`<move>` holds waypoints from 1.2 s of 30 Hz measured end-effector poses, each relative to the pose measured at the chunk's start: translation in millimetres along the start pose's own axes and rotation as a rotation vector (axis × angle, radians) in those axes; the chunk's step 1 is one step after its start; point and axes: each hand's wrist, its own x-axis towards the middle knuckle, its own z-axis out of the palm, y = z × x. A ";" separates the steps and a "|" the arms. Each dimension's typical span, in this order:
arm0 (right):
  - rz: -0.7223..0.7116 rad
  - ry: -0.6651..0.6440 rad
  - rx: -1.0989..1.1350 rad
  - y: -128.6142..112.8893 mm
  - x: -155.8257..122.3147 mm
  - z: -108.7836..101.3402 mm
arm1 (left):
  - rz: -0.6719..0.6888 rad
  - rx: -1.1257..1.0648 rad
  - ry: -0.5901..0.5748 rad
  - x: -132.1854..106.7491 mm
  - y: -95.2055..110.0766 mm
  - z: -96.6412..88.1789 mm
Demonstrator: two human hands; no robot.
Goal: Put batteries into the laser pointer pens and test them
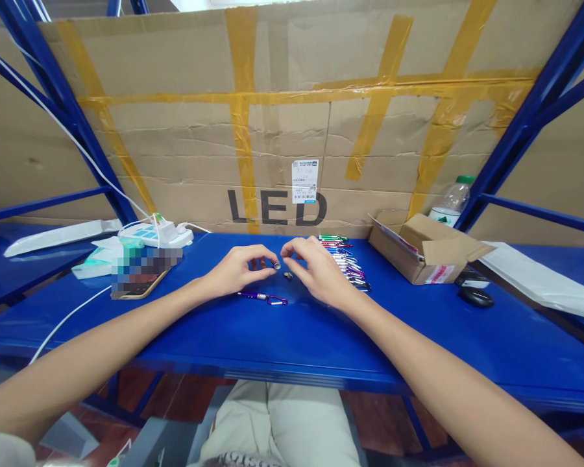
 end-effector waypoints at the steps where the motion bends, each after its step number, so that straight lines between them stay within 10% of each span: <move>1: -0.018 -0.002 -0.006 -0.5 0.3 -0.4 | -0.001 -0.001 0.003 0.1 -0.1 0.0; 36: 0.042 -0.253 -0.146 18.3 -6.9 10.6 | 0.001 0.102 -0.051 -0.2 -1.9 -4.9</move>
